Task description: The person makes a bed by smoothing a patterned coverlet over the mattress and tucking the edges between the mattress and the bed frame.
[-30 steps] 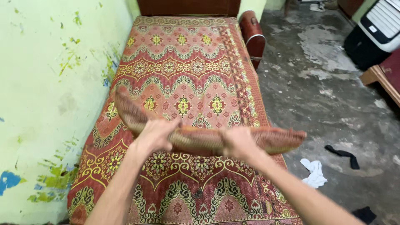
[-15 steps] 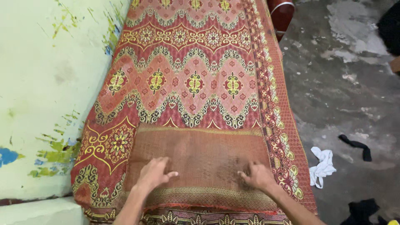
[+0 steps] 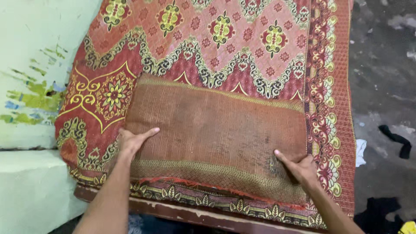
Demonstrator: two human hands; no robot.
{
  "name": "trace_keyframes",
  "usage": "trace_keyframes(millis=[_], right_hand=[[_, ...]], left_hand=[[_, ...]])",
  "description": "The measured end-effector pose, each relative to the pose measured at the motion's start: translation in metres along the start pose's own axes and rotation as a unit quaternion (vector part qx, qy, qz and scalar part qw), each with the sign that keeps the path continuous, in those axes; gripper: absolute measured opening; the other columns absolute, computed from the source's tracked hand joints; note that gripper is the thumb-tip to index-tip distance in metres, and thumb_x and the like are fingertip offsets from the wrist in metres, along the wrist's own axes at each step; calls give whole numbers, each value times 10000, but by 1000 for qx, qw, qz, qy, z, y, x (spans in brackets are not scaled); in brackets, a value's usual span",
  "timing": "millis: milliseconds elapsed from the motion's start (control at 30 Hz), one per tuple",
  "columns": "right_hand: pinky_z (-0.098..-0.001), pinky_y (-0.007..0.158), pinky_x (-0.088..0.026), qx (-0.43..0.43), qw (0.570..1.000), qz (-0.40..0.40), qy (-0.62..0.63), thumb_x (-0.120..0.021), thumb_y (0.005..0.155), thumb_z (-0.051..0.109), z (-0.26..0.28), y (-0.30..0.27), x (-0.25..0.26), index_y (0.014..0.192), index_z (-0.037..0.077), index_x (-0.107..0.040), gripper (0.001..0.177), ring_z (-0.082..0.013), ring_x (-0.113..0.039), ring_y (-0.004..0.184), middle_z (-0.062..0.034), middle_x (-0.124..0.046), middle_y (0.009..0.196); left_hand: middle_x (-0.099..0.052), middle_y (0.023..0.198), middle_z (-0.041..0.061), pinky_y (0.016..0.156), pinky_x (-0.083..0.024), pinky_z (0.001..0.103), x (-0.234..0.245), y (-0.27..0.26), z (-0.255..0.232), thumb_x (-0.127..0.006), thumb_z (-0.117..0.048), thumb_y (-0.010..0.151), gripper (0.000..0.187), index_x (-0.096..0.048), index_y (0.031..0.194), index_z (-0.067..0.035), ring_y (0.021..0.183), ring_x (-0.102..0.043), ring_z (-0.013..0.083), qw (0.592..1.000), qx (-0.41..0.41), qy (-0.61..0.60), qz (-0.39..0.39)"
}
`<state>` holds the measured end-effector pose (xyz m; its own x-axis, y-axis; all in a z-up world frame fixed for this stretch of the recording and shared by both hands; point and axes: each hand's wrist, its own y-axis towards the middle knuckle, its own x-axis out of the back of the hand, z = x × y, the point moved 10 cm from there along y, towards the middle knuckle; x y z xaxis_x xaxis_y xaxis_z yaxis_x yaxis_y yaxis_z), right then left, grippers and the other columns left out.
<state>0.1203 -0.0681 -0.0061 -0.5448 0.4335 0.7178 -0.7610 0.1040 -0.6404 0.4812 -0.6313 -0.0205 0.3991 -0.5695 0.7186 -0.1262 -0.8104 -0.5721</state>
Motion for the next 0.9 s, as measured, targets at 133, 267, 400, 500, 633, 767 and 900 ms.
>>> trace_keyframes(millis=[133, 267, 400, 500, 633, 767, 900], right_hand=[[-418, 579, -647, 37, 999, -25, -30, -852, 599, 654, 20, -17, 23, 1432, -47, -392, 1182, -291, -749, 661, -206, -726, 900], [-436, 604, -644, 73, 995, -30, -63, -782, 703, 723, 25, -40, 37, 1471, -20, -424, 1127, -343, -780, 690, -245, -768, 921], [-440, 815, -608, 150, 980, -77, -105, -760, 672, 751, -10, -57, 44, 1316, -121, -529, 1109, -378, -772, 813, -268, -730, 950], [-469, 882, -629, 105, 985, -24, -134, -770, 682, 727, -64, -49, 18, 1270, -116, -509, 1060, -417, -776, 967, -329, -714, 1093], [-533, 1044, -530, 198, 947, -87, -238, -685, 776, 692, -45, -55, 10, 1477, -89, -376, 1094, -431, -556, 1290, -321, -487, 1402], [-638, 1170, -223, 390, 869, -151, -265, -566, 765, 748, 43, -130, -26, 1522, 69, -313, 1048, -456, -238, 1474, -297, -212, 1593], [-766, 1127, -64, 535, 783, -144, -283, -471, 673, 879, 81, -168, -60, 1575, 273, -187, 1123, -447, -57, 1508, -203, 0, 1672]], left_hand=[[-754, 1191, 246, 985, -581, 404, 15, -8, -9, -951, -564, 565, 995, -683, 1272, 84, 1059, -762, 326, 997, -38, -61, 27], [-765, 1154, 162, 944, -565, 394, 45, -36, -30, -932, -489, 549, 916, -681, 1285, -6, 1025, -746, 272, 981, -119, -145, 46], [-774, 1191, 158, 963, -578, 407, 47, -51, 2, -918, -479, 570, 897, -667, 1291, -8, 1057, -756, 273, 970, -116, -166, 130], [-633, 1367, 198, 1039, -506, 476, 54, -49, 46, -876, -551, 633, 985, -552, 1402, -28, 1238, -621, 343, 993, -86, -41, 67], [-329, 1613, 245, 1102, -382, 670, 61, -58, 77, -647, -682, 869, 978, -379, 1564, -49, 1460, -334, 470, 984, -14, 130, -120], [-97, 1667, 253, 1086, -168, 836, 5, -93, 1, -482, -759, 899, 991, -249, 1602, -100, 1532, -108, 506, 951, -207, 139, -183], [144, 1695, 155, 1045, -28, 874, -59, -113, -34, -421, -858, 822, 1036, -118, 1644, -304, 1558, 99, 434, 927, -282, 234, -78]])
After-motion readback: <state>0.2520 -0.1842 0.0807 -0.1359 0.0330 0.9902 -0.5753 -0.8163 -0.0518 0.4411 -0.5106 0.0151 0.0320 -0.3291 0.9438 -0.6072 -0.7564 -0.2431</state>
